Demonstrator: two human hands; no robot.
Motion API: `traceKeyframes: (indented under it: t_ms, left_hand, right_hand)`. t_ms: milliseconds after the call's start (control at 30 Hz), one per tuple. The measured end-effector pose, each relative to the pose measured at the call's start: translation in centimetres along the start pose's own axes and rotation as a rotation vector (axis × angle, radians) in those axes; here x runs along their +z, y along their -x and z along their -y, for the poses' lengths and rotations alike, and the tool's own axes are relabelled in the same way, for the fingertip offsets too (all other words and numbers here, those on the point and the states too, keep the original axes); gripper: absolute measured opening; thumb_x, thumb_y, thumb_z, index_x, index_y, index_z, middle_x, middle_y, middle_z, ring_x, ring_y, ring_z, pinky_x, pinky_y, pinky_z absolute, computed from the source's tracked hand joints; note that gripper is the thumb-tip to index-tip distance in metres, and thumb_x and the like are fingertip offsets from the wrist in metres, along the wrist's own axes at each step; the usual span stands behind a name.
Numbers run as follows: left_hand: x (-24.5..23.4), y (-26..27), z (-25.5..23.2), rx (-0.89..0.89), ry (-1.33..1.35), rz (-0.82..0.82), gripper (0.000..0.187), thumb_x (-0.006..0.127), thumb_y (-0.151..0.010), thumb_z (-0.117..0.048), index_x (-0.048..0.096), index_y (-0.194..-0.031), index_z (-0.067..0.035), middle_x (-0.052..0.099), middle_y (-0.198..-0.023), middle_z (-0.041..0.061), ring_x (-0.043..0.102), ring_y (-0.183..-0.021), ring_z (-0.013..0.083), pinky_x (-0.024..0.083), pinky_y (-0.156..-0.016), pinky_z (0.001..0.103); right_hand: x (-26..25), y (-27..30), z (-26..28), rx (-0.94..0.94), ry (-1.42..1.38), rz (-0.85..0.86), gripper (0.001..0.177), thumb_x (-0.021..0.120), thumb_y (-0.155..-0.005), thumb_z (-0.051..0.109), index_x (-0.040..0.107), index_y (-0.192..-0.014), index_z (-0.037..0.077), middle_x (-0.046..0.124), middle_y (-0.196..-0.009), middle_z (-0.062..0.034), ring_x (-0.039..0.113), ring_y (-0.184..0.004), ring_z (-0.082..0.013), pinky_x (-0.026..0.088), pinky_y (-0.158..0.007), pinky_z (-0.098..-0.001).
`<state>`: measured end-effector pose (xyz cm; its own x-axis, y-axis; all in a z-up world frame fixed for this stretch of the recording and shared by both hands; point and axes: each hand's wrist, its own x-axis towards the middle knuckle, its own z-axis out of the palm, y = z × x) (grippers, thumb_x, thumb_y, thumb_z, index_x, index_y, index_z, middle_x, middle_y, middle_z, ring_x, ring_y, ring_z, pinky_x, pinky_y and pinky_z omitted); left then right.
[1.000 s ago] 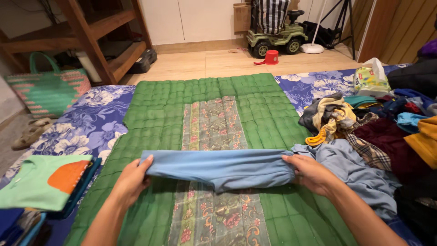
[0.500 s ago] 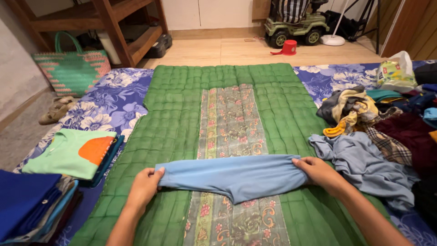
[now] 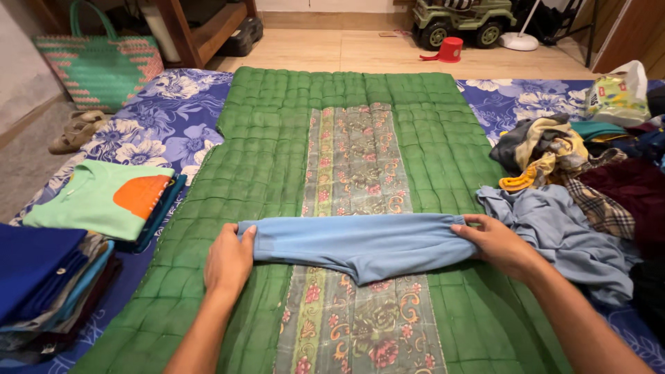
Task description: The person folds a light green t-shirt and two pairs of light blue pants on a green mat. Each item is smoothed, folded into a compact rectangle, and placed in a neat stack on the left side of the mat.
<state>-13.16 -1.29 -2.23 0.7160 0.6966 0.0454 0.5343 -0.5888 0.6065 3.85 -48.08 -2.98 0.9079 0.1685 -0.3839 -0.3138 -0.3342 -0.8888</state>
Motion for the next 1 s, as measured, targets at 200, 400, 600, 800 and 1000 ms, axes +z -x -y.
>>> traceKeyframes:
  t_ms: [200,400,600,800,1000]
  left_hand:
    - [-1.6,2.3,-1.9,0.233,0.083,-0.262,0.044,0.065,-0.095,-0.029,0.058,-0.13,-0.004,0.059,-0.122,0.02,0.06,-0.109,0.0413,0.05,-0.085,0.052]
    - [-1.5,4.9,-4.1,0.499,-0.146,-0.139,0.032,0.062,-0.097,-0.029,0.064,-0.126,-0.016,0.06,-0.125,0.01,0.056,-0.121,0.0296,0.046,-0.102,0.048]
    - [0.1,5.5,-4.1,0.579,-0.367,0.075,0.069,0.054,-0.092,-0.058,0.048,-0.151,-0.024,0.034,-0.162,0.015,0.023,-0.149,0.0375,0.014,-0.11,0.07]
    - [-1.3,4.9,-4.0,0.567,-0.389,0.181,0.088,0.056,-0.083,-0.07,0.039,-0.156,-0.025,0.024,-0.166,0.017,0.014,-0.151,0.0364,0.007,-0.113,0.07]
    - [-0.6,5.8,-5.2,0.734,-0.201,-0.097,0.048,0.059,-0.094,-0.048,0.062,-0.131,-0.017,0.057,-0.135,0.014,0.048,-0.132,0.0321,0.032,-0.114,0.058]
  right_hand:
    - [1.5,2.7,2.3,-0.569,0.876,-0.399,0.058,0.075,-0.088,0.035,0.06,-0.131,0.0,0.069,-0.115,-0.0185,0.065,-0.107,-0.0331,0.054,-0.092,-0.0415]
    - [6.9,6.0,2.6,-0.802,0.856,-0.13,0.033,0.064,-0.094,0.03,0.067,-0.12,0.009,0.068,-0.126,-0.0104,0.062,-0.122,-0.0295,0.051,-0.103,-0.0381]
    - [8.2,6.4,1.7,-0.979,1.276,-0.105,0.068,0.051,-0.097,0.053,0.042,-0.15,0.012,0.036,-0.158,-0.0161,0.028,-0.144,-0.041,0.021,-0.117,-0.0502]
    - [7.8,6.9,2.4,-0.97,1.205,0.005,0.079,0.059,-0.089,0.057,0.047,-0.153,0.012,0.034,-0.16,-0.0226,0.025,-0.145,-0.0474,0.017,-0.115,-0.0575]
    - [9.4,7.2,3.5,-1.01,0.872,-0.078,0.03,0.065,-0.094,0.027,0.068,-0.117,0.008,0.066,-0.127,-0.0104,0.06,-0.122,-0.0309,0.047,-0.107,-0.0408]
